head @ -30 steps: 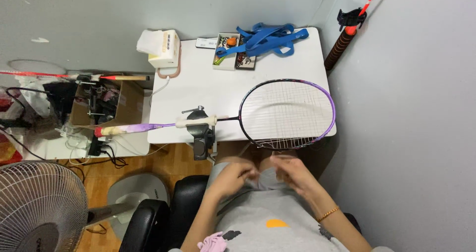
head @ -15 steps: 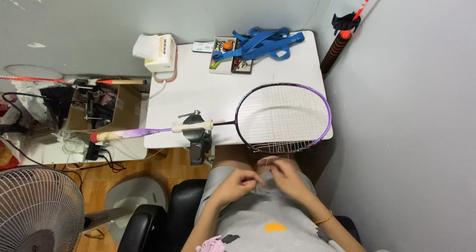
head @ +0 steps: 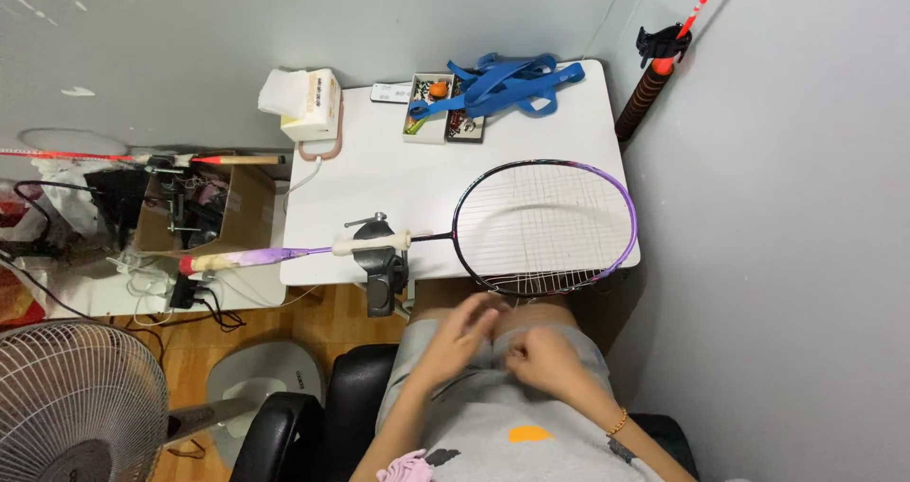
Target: Regripping a badminton racket and adjusting the strings at a workbench.
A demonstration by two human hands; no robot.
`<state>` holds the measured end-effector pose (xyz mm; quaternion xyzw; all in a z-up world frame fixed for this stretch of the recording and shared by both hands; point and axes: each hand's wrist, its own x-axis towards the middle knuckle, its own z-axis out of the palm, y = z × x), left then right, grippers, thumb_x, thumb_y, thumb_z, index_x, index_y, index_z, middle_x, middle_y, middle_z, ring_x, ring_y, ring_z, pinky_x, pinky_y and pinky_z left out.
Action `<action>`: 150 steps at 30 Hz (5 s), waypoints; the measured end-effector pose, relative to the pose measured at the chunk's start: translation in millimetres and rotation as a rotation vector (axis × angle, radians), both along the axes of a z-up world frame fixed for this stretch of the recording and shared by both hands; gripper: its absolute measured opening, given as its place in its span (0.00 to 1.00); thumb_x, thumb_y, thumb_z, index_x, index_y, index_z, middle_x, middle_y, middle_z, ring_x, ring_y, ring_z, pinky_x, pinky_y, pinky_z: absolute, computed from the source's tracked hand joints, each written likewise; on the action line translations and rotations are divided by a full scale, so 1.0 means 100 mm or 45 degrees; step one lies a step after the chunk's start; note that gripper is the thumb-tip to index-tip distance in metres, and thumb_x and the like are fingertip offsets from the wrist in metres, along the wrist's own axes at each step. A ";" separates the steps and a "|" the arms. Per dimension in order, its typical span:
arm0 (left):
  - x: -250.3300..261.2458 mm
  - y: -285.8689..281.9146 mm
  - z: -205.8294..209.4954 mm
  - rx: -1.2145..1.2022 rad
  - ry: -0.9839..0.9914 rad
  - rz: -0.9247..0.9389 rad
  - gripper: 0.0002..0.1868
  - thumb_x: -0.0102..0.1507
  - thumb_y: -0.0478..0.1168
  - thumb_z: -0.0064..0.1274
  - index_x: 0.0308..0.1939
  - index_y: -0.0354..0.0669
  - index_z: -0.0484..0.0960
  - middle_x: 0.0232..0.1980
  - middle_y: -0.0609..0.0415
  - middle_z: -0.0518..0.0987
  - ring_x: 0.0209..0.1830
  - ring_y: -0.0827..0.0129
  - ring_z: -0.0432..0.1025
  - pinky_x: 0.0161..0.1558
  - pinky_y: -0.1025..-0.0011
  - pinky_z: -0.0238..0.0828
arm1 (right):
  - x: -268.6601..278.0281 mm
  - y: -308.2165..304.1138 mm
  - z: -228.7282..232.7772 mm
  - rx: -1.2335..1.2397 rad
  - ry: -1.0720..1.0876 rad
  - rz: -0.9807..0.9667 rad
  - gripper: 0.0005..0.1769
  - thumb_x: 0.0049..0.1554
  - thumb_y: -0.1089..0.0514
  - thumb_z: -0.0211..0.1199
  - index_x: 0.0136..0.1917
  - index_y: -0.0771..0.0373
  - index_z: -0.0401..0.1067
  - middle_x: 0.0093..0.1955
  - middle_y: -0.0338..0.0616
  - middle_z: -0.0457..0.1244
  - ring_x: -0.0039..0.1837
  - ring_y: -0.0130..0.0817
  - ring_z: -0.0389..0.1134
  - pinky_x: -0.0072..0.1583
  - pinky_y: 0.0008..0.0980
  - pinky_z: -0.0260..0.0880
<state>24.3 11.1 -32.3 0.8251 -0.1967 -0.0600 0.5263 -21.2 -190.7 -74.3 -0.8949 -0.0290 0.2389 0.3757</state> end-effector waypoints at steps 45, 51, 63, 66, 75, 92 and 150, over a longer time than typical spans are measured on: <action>-0.02 0.33 0.44 1.015 0.276 -0.466 0.08 0.56 0.34 0.52 0.35 0.38 0.87 0.39 0.38 0.81 0.45 0.45 0.77 0.52 0.54 0.72 | 1.19 -0.47 1.67 0.119 -0.900 -0.112 0.12 0.62 0.53 0.63 0.53 0.62 0.75 0.55 0.45 0.68 0.53 0.37 0.70 0.51 0.36 0.70; 0.31 0.26 1.32 0.396 -0.106 -0.822 0.23 0.45 0.23 0.48 0.41 0.39 0.86 0.45 0.45 0.84 0.49 0.48 0.76 0.51 0.57 0.71 | 2.39 -0.40 1.25 -0.121 -1.054 0.085 0.15 0.59 0.55 0.64 0.57 0.62 0.78 0.52 0.51 0.67 0.54 0.52 0.67 0.57 0.46 0.68; 2.00 -0.12 0.38 -0.376 0.112 -0.059 0.16 0.65 0.26 0.41 0.49 0.36 0.85 0.45 0.48 0.86 0.44 0.67 0.79 0.51 0.71 0.78 | 2.75 -0.33 1.01 -0.418 -0.689 0.154 0.09 0.50 0.51 0.74 0.39 0.59 0.81 0.37 0.47 0.70 0.43 0.44 0.72 0.49 0.42 0.71; 2.23 -0.38 0.30 -0.302 -0.040 0.073 0.13 0.65 0.31 0.49 0.51 0.33 0.83 0.49 0.49 0.84 0.49 0.67 0.78 0.46 0.71 0.76 | 2.81 -0.31 1.09 -0.391 -0.610 0.083 0.08 0.47 0.52 0.74 0.37 0.56 0.82 0.36 0.46 0.71 0.43 0.44 0.72 0.48 0.43 0.71; 2.73 -0.54 -0.85 -0.616 0.356 -0.088 0.20 0.72 0.46 0.50 0.56 0.32 0.83 0.45 0.49 0.86 0.43 0.69 0.81 0.47 0.72 0.79 | 3.09 -0.50 0.16 -0.227 -0.666 0.238 0.09 0.57 0.56 0.66 0.41 0.64 0.80 0.39 0.55 0.70 0.45 0.53 0.71 0.48 0.49 0.69; 2.57 -0.46 -0.59 -0.393 0.433 0.064 0.16 0.69 0.37 0.44 0.52 0.34 0.84 0.39 0.52 0.86 0.37 0.73 0.77 0.38 0.76 0.73 | 2.80 -0.50 0.71 0.184 -0.305 -0.166 0.13 0.40 0.55 0.81 0.35 0.62 0.82 0.35 0.43 0.71 0.39 0.31 0.71 0.45 0.30 0.70; 2.59 -0.53 -0.29 -0.241 0.378 0.031 0.13 0.61 0.41 0.61 0.41 0.34 0.88 0.36 0.53 0.86 0.32 0.74 0.77 0.36 0.75 0.74 | 2.94 -0.41 0.55 0.054 -0.361 -0.513 0.17 0.48 0.46 0.74 0.36 0.64 0.83 0.34 0.47 0.72 0.38 0.36 0.73 0.45 0.34 0.72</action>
